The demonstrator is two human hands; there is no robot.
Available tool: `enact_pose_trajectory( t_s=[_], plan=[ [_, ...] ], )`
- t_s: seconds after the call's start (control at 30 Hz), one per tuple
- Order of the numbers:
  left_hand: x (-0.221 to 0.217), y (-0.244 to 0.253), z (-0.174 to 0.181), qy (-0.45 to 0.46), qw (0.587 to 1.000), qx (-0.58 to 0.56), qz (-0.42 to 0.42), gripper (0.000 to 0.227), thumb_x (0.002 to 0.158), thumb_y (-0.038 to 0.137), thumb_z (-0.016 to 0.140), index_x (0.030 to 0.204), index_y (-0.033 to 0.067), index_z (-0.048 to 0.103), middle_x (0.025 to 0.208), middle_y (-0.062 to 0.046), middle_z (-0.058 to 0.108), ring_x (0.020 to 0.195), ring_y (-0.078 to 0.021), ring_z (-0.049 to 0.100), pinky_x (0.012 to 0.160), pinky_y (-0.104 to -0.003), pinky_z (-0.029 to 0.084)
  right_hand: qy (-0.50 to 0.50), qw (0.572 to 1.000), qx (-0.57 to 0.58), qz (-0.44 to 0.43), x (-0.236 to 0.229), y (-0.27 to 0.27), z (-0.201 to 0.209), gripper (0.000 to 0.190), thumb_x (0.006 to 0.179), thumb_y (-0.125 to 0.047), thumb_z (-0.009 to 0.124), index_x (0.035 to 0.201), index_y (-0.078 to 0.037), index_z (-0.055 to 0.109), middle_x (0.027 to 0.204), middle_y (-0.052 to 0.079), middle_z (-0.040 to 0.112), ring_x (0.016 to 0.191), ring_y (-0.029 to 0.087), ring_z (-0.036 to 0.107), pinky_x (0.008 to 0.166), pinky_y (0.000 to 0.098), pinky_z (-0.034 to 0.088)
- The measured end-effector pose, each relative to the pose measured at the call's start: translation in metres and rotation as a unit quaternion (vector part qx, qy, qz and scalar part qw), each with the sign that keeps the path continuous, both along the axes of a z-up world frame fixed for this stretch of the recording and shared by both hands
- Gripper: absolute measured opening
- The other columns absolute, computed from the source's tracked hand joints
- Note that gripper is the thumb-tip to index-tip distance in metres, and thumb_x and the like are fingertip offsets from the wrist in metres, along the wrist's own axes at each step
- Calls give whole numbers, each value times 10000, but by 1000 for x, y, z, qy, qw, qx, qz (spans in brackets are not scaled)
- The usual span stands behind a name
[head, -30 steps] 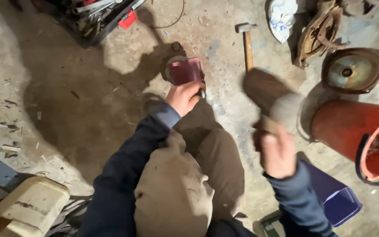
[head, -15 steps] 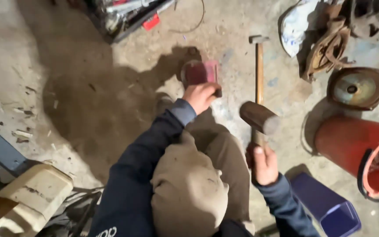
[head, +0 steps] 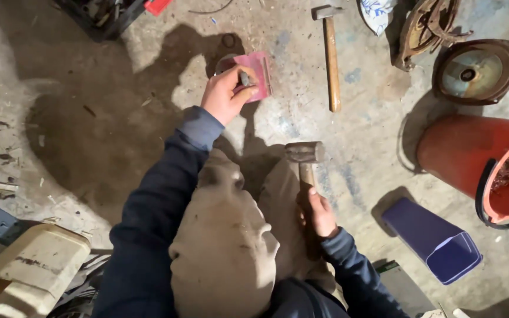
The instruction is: The person sits on the floor and disassembles an electric motor. They remove the rotor from the housing, place the stator on a pink block and drive it off the housing with a mallet, then use a screwdriver to pry the copper windings out of the stator and set the parts on the workbench.
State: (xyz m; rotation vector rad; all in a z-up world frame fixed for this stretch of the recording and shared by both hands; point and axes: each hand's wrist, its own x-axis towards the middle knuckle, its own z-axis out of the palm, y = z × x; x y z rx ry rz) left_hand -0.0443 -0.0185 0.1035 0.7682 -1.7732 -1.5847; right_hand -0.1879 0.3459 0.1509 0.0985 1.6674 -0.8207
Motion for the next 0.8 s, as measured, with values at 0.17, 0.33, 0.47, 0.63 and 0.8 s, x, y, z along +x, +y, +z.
enact_pose_trajectory(
  t_s=[0.17,0.33,0.47,0.63,0.8],
  plan=[
    [-6,-6,0,-22,999,34,-19,158,941,3,744,1062,8,642,935,-63,687,839,-105,625,771,-277,551,-65,997,29,-13,2,-23,11,531,1012,-571,440,955,-68,600,616,53,532,457,164,454,420,320,368],
    [-10,-30,-4,9,999,32,-30,154,980,-1,720,1090,29,616,1011,-41,729,959,-102,695,882,-291,575,-136,989,46,-30,2,-36,14,548,1013,-593,424,959,-74,591,601,34,471,442,164,392,409,325,321],
    [-20,-51,-12,30,999,35,-28,140,1012,-21,702,1089,31,598,1028,-36,697,1003,-99,673,944,-294,570,-164,982,80,-44,0,-39,10,571,998,-627,416,966,-82,582,606,29,466,452,173,402,425,336,338],
    [-26,-64,-16,62,995,69,-38,161,1012,-50,679,1104,12,563,1045,-35,681,1022,-94,632,979,-283,537,-180,977,81,-78,-3,-36,3,580,991,-644,407,975,-87,569,608,30,473,447,170,389,429,332,335],
    [-26,-62,-9,13,998,26,-49,179,1015,-12,718,1127,11,581,1015,-34,684,980,-97,657,930,-287,558,-185,978,53,-86,-4,-37,2,580,1014,-623,381,980,-74,564,609,32,470,452,170,394,425,335,339]
  ],
)
